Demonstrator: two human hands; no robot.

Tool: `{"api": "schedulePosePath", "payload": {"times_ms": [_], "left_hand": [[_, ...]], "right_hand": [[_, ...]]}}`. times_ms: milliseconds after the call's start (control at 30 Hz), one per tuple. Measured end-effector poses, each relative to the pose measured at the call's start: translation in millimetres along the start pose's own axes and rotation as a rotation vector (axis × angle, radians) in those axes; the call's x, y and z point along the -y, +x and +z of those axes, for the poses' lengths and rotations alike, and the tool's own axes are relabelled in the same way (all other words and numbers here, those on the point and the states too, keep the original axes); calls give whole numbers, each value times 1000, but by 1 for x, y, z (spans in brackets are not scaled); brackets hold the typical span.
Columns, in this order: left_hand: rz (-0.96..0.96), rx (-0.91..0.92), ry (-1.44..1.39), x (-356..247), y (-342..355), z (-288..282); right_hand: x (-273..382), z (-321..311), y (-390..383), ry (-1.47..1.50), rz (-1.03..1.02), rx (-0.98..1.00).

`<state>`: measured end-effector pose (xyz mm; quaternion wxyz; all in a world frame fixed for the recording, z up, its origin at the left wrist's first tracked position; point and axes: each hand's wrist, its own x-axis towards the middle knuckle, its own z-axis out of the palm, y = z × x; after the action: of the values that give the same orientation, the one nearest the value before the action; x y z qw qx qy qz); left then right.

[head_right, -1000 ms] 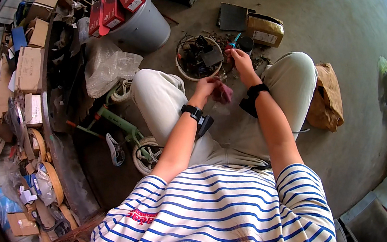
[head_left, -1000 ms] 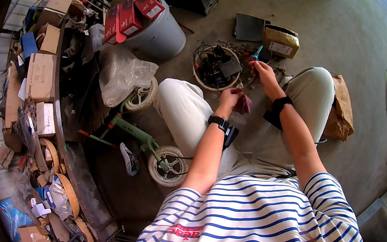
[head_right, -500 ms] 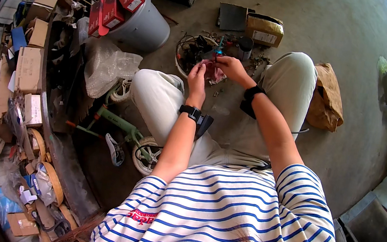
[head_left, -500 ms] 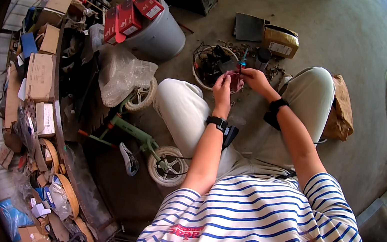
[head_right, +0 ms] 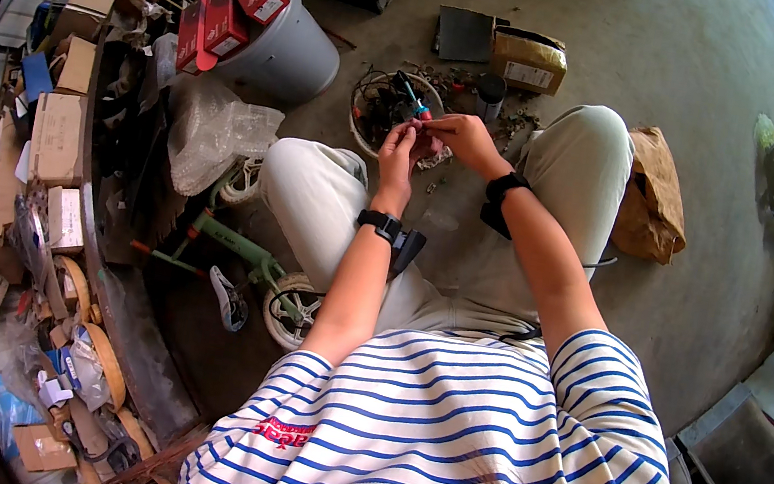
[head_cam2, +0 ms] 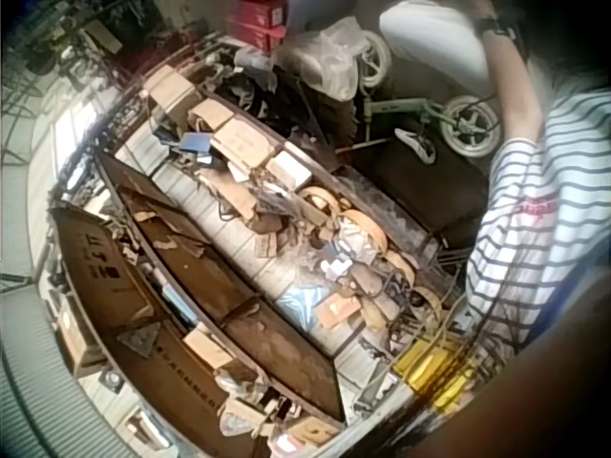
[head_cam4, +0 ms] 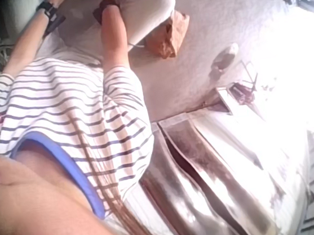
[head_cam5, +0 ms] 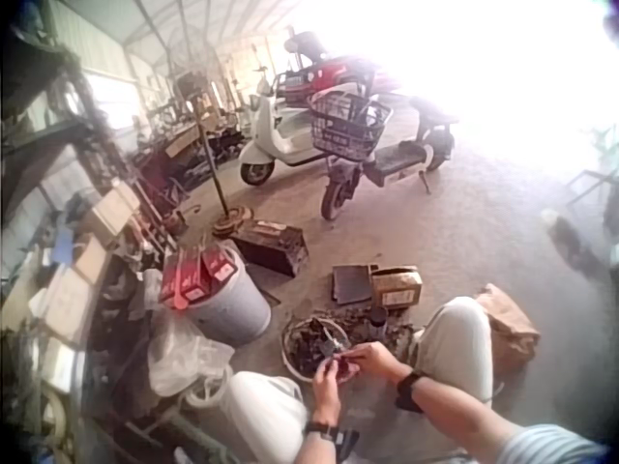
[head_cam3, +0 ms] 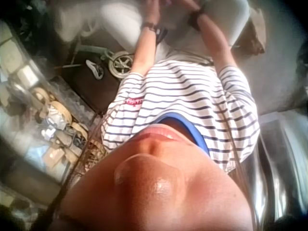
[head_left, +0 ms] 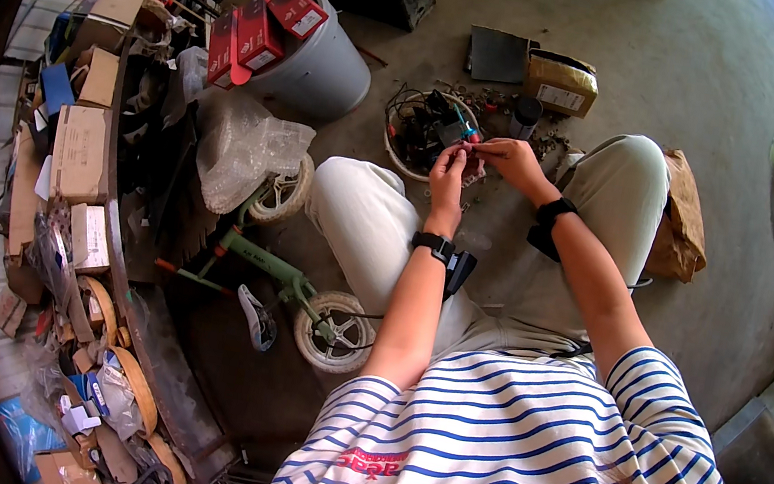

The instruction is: The person sits on the floor and wipes an electronic component with a cloth before using a small metal tool to manipulate internal parts of the circuitry.

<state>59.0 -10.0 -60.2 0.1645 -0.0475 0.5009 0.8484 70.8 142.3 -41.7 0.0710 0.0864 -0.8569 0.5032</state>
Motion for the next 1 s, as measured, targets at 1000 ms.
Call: {"api": "schedulePosePath", "payload": {"times_ms": [1000], "left_hand": [[-134, 111, -203, -28, -14, 13]], "right_hand": [[-2, 8, 1, 84, -33, 31]]}}
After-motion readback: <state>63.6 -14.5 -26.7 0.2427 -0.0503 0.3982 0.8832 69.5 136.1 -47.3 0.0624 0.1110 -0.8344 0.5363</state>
